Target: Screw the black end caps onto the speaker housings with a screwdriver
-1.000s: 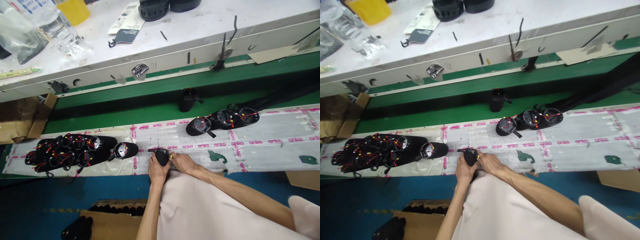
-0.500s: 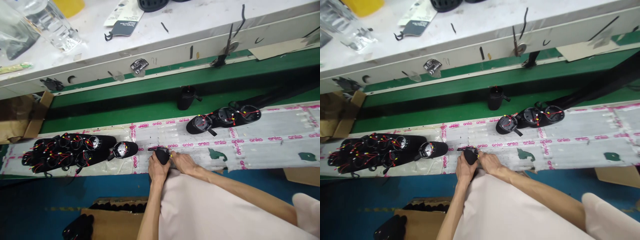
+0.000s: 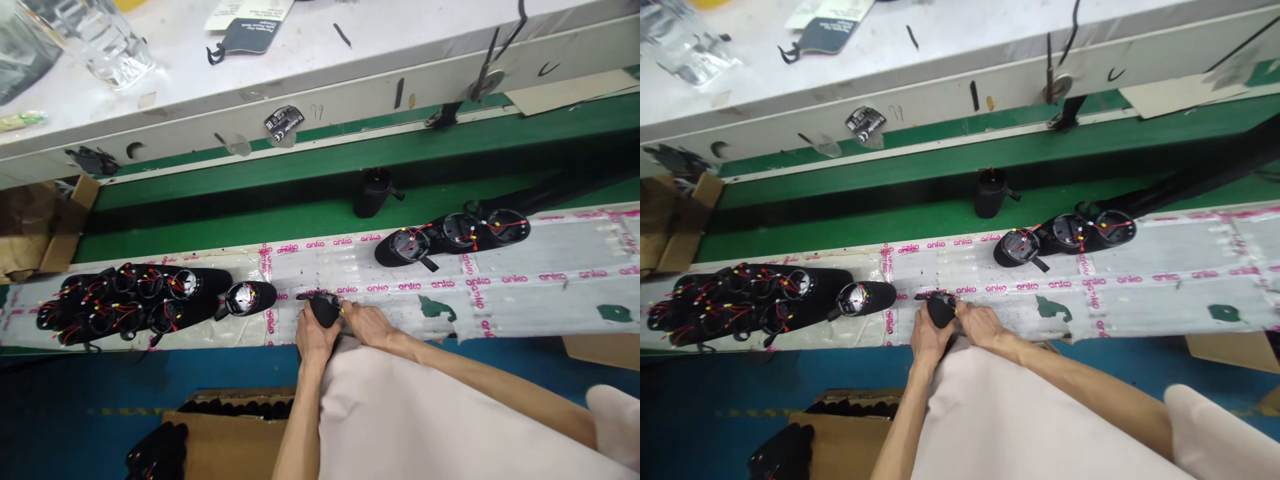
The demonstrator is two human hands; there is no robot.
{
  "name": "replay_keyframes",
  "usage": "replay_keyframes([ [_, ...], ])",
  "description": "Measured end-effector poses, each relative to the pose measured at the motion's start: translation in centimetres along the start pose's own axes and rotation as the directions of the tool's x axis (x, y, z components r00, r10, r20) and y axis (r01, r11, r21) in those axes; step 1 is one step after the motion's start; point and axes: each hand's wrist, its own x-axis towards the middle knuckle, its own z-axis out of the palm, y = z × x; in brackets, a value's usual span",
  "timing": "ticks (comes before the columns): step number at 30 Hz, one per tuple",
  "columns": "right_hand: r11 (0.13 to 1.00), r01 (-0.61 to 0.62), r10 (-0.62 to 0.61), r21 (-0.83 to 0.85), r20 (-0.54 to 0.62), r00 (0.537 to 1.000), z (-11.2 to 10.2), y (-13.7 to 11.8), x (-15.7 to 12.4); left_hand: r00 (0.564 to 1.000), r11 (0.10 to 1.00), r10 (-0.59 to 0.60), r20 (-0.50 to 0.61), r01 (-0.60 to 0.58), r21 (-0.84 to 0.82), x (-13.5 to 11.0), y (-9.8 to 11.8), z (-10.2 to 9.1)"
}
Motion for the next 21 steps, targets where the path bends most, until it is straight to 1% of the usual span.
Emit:
replay_keyframes([
  [6,1.000,-0.013,0.013,0.007,0.042,0.999,-1.0,-0.5,-0.2,0.998,0.999,0.001,-0.057,0.001,0.035,-0.2,0.3,0.7],
  [10,0.999,-0.031,0.030,0.014,0.054,0.998,-1.8,-0.9,-0.2,0.997,0.999,-0.005,-0.072,0.008,0.045,-0.3,0.6,0.9],
  [16,0.999,-0.038,0.039,-0.008,0.055,0.998,-1.6,-1.5,0.1,0.999,0.999,-0.030,-0.041,0.031,0.013,-0.1,0.8,0.5],
  [21,0.999,0.023,-0.022,-0.040,0.015,1.000,-1.3,-1.4,0.9,0.998,0.996,-0.059,0.013,0.059,-0.060,0.2,0.4,-0.4],
])
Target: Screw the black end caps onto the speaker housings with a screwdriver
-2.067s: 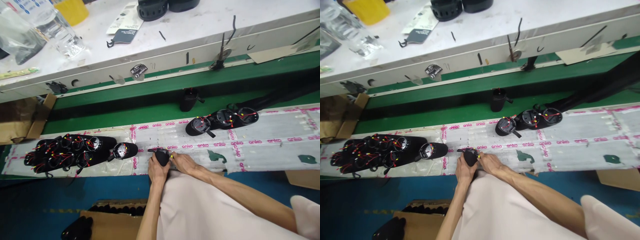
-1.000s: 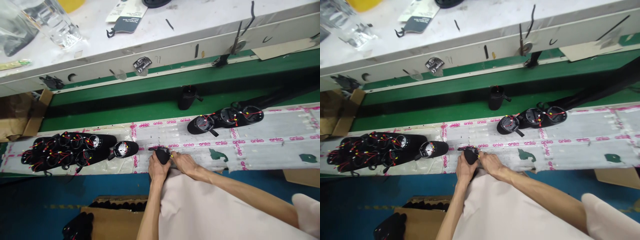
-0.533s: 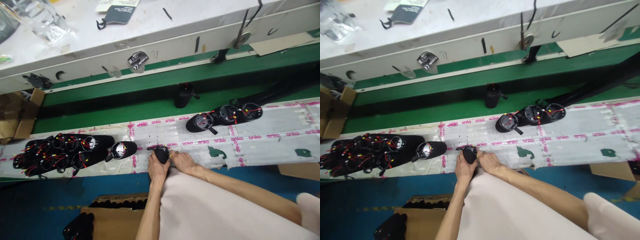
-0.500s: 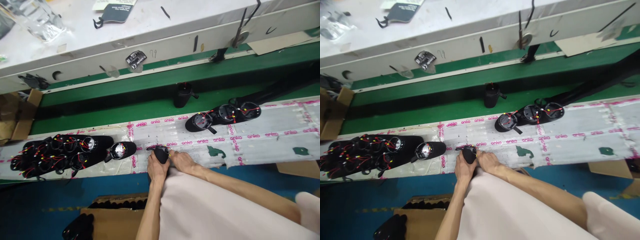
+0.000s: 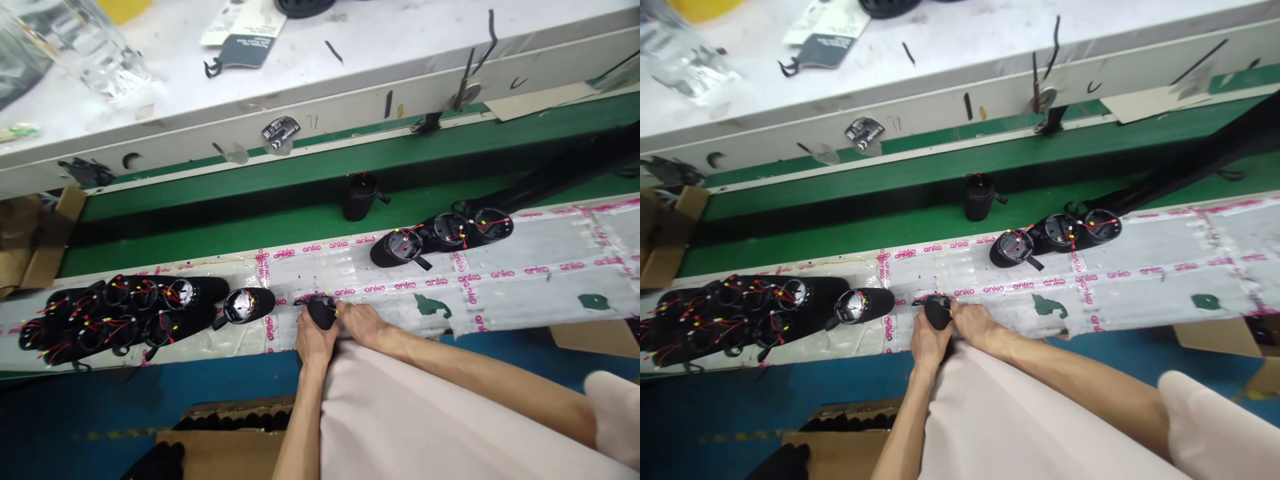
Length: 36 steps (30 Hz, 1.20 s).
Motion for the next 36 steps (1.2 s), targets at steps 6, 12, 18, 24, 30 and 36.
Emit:
replay_keyframes([
  [6,0.993,0.115,-0.118,-0.036,-0.062,0.991,-0.4,1.5,0.2,0.998,0.995,-0.054,0.012,0.055,-0.086,0.1,-0.7,-0.4],
  [12,0.990,0.138,-0.141,-0.042,-0.095,0.985,-0.7,2.4,-0.4,0.999,0.994,-0.029,0.019,0.031,-0.106,0.0,-0.8,0.0],
  [18,0.988,0.149,-0.152,-0.042,-0.092,0.984,-0.4,2.1,0.3,1.000,0.993,-0.011,0.014,0.013,-0.117,-0.1,-0.7,0.0],
  [24,0.991,0.131,-0.133,-0.030,-0.085,0.987,0.1,1.9,0.4,1.000,0.995,0.004,0.017,-0.003,-0.103,-0.2,-0.7,-0.1],
  [30,0.993,0.111,-0.113,-0.027,-0.064,0.992,0.1,1.6,-0.1,1.000,0.996,0.011,0.027,-0.009,-0.086,-0.2,-0.6,-0.2],
  [36,0.997,0.083,-0.083,-0.006,-0.021,0.996,0.0,1.2,-0.3,1.000,0.999,0.019,0.008,-0.019,-0.046,-0.2,-0.6,-0.1],
])
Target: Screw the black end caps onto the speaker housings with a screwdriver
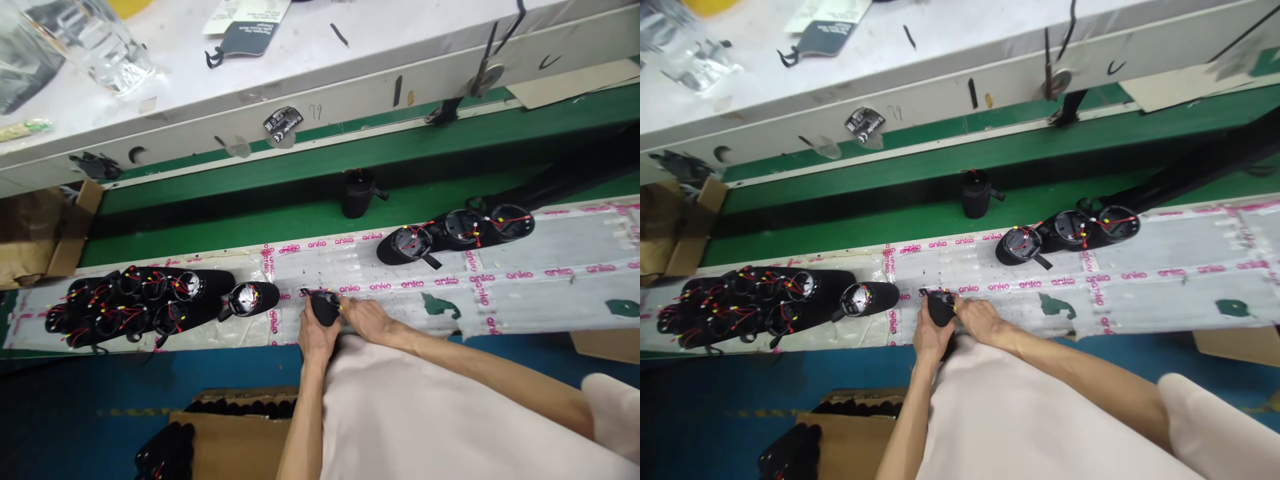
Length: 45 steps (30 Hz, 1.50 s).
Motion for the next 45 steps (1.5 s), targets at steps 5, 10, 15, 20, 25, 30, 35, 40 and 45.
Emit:
replay_keyframes([
  [5,0.996,-0.084,0.083,0.022,0.051,0.995,-0.2,-0.7,0.0,0.999,0.998,0.012,-0.039,-0.010,0.056,-0.2,0.4,0.7],
  [10,0.991,-0.127,0.123,0.043,0.080,0.989,-0.7,-1.7,0.5,0.998,0.996,0.028,-0.064,-0.023,0.086,-0.3,0.5,0.8],
  [15,0.994,-0.075,0.073,0.081,0.027,0.997,-1.1,-1.5,0.6,0.991,0.994,0.078,-0.111,-0.068,0.091,-0.1,0.6,0.3],
  [20,0.991,0.003,0.012,0.135,-0.111,0.994,-2.0,-0.6,-1.1,0.988,0.997,0.079,-0.129,-0.081,-0.005,0.6,0.7,0.0],
  [25,0.937,-0.078,0.187,0.341,-0.302,0.935,-1.9,0.7,-2.5,0.970,0.987,0.026,-0.241,-0.064,-0.150,-0.1,0.4,-2.1],
  [30,0.915,0.008,0.111,0.403,-0.272,0.956,-0.3,1.1,-2.4,0.917,0.973,-0.005,-0.398,-0.088,-0.213,-1.7,0.1,-4.4],
  [35,0.933,0.085,0.001,0.351,-0.238,0.971,-0.9,0.0,-1.7,0.830,0.958,0.013,-0.557,-0.170,-0.232,-0.5,-0.7,-4.7],
  [40,0.964,0.122,-0.052,0.237,-0.281,0.958,-4.5,-1.0,-0.2,0.714,0.925,0.047,-0.698,-0.295,-0.241,1.4,-0.9,-3.7],
  [45,0.999,0.034,-0.019,0.032,-0.392,0.920,-10.5,0.3,2.7,0.654,0.931,-0.021,-0.756,-0.262,-0.253,2.0,-0.3,-3.3],
])
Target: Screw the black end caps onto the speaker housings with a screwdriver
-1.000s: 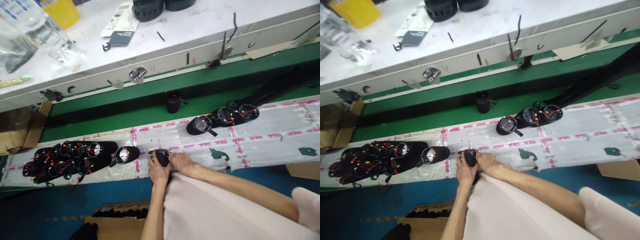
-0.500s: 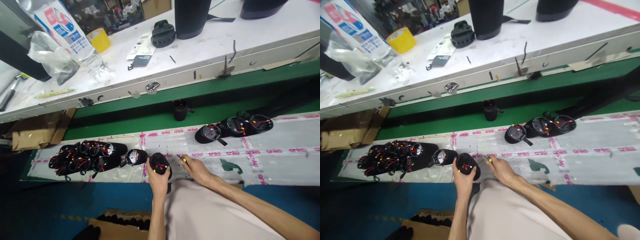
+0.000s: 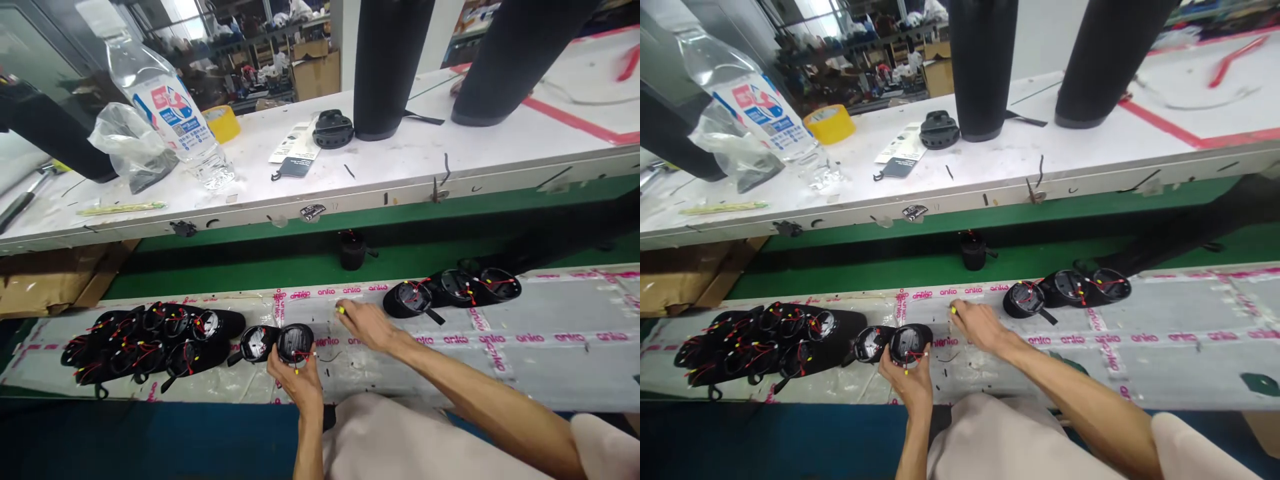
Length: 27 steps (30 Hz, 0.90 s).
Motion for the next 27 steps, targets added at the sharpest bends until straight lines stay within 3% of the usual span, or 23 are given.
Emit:
replay_keyframes([
  [6,0.963,-0.232,0.204,-0.137,-0.195,0.959,-5.3,3.4,7.9,0.999,0.998,-0.031,0.030,0.029,0.050,0.0,0.0,0.1],
  [9,0.945,-0.274,0.242,-0.177,-0.183,0.953,-5.7,4.3,10.1,0.998,0.999,-0.026,0.065,0.023,0.047,-0.7,0.2,-0.3],
  [13,0.944,-0.265,0.240,-0.194,-0.145,0.960,-5.4,4.4,10.4,0.994,0.997,-0.055,0.090,0.051,0.054,-2.1,0.4,-1.6],
  [15,0.950,-0.249,0.226,-0.187,-0.135,0.965,-5.8,4.2,9.5,0.999,0.997,-0.033,0.043,0.030,0.066,-3.0,0.3,-2.7],
  [17,0.958,-0.228,0.207,-0.173,-0.130,0.970,-6.3,3.9,7.8,0.992,0.988,0.124,-0.026,-0.121,0.096,-3.9,0.2,-4.0],
  [19,0.967,-0.202,0.184,-0.157,-0.124,0.975,-6.5,3.6,5.3,0.930,0.924,0.367,-0.014,-0.363,0.120,-4.6,0.4,-5.0],
  [21,0.981,-0.175,0.167,-0.085,-0.097,0.981,-5.9,3.4,2.4,0.840,0.839,0.522,0.151,-0.537,0.084,-4.9,1.4,-5.1],
  [23,0.977,-0.177,0.180,0.117,-0.017,0.984,-4.3,3.0,-0.5,0.778,0.830,0.512,0.365,-0.557,0.021,-4.8,2.7,-4.1],
  [25,0.899,-0.240,0.198,0.366,0.148,0.969,-2.0,2.7,-3.1,0.756,0.881,0.405,0.514,-0.473,0.002,-4.5,4.0,-2.4],
  [27,0.809,-0.304,0.169,0.503,0.296,0.940,0.4,2.3,-5.0,0.736,0.929,0.259,0.626,-0.366,0.046,-4.4,4.7,-0.6],
])
